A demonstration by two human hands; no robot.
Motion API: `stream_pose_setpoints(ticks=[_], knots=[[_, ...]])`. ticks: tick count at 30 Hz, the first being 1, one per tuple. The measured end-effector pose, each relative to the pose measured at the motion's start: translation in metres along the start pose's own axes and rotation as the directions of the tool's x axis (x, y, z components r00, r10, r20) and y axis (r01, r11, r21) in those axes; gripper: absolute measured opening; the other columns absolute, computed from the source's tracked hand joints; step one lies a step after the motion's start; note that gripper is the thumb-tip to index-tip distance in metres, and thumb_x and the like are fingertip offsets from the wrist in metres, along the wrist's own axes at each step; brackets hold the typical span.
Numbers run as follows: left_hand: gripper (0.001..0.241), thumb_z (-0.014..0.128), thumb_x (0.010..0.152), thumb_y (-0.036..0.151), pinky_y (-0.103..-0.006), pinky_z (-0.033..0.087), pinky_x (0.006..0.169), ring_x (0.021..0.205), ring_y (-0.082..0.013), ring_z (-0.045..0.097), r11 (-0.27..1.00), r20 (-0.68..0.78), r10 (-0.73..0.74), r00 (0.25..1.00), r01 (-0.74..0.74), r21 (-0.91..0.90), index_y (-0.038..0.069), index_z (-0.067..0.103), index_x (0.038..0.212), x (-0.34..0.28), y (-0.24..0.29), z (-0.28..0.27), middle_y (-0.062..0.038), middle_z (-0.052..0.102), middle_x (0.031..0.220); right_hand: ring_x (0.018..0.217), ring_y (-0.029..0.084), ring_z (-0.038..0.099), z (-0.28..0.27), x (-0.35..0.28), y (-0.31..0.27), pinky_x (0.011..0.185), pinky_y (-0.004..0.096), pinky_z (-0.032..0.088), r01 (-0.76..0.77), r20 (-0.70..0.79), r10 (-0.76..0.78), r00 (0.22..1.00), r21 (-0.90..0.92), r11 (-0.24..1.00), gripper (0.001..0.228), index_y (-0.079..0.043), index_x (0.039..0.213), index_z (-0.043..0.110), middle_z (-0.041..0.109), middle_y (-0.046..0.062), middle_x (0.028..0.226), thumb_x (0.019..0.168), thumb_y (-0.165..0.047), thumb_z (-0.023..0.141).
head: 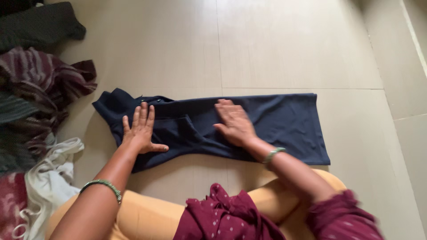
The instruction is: The person folds a dark blue garment and then a striped polo shirt on the floor, smoothing and aligning each piece before stacking them with other folded clothes nearby.
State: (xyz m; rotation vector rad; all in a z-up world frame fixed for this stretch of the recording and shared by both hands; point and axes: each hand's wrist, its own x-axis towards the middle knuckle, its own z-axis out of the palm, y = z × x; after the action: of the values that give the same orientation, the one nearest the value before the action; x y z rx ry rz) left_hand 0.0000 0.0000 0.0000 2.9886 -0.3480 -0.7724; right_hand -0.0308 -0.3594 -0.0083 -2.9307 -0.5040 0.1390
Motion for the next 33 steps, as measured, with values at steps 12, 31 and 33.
stream_pose_setpoints(ticks=[12,31,33], knots=[[0.17,0.089,0.048,0.075,-0.0626,-0.011,0.121,0.154,-0.0315,-0.03,0.996,0.041,0.009,0.999,-0.005,-0.085,0.019,-0.028,0.158,0.007,-0.002,-0.008,-0.011,-0.032,0.167,0.158,0.025,0.006,0.008,-0.089,0.24,0.125,0.05,0.006,-0.569,-0.166,0.559,0.813,-0.021,0.822,0.08,-0.011,0.164,0.014,0.01,0.008,0.172,0.103,-0.062,0.022],[0.16,0.103,0.05,0.049,-0.0526,0.027,0.122,0.153,-0.0452,0.018,0.468,0.107,-0.682,0.724,0.544,-0.697,-0.001,-0.001,0.16,0.019,-0.066,0.049,-0.033,0.009,0.164,0.143,0.031,0.044,-0.116,-0.115,0.054,0.107,0.045,0.045,-0.365,-0.086,0.45,0.889,0.461,0.809,0.073,-0.018,0.16,0.034,0.034,0.015,0.164,0.099,-0.058,0.04],[0.157,0.102,0.054,0.049,-0.0555,0.027,0.118,0.152,-0.0435,0.016,0.512,0.118,-0.635,0.764,0.53,-0.676,0.003,-0.005,0.159,0.027,-0.052,0.052,-0.03,0.01,0.163,0.139,0.031,0.049,-0.117,-0.123,0.053,0.106,0.045,0.046,-0.364,-0.117,0.47,0.875,0.481,0.797,0.07,-0.017,0.159,0.037,0.038,0.016,0.162,0.102,-0.056,0.042]])
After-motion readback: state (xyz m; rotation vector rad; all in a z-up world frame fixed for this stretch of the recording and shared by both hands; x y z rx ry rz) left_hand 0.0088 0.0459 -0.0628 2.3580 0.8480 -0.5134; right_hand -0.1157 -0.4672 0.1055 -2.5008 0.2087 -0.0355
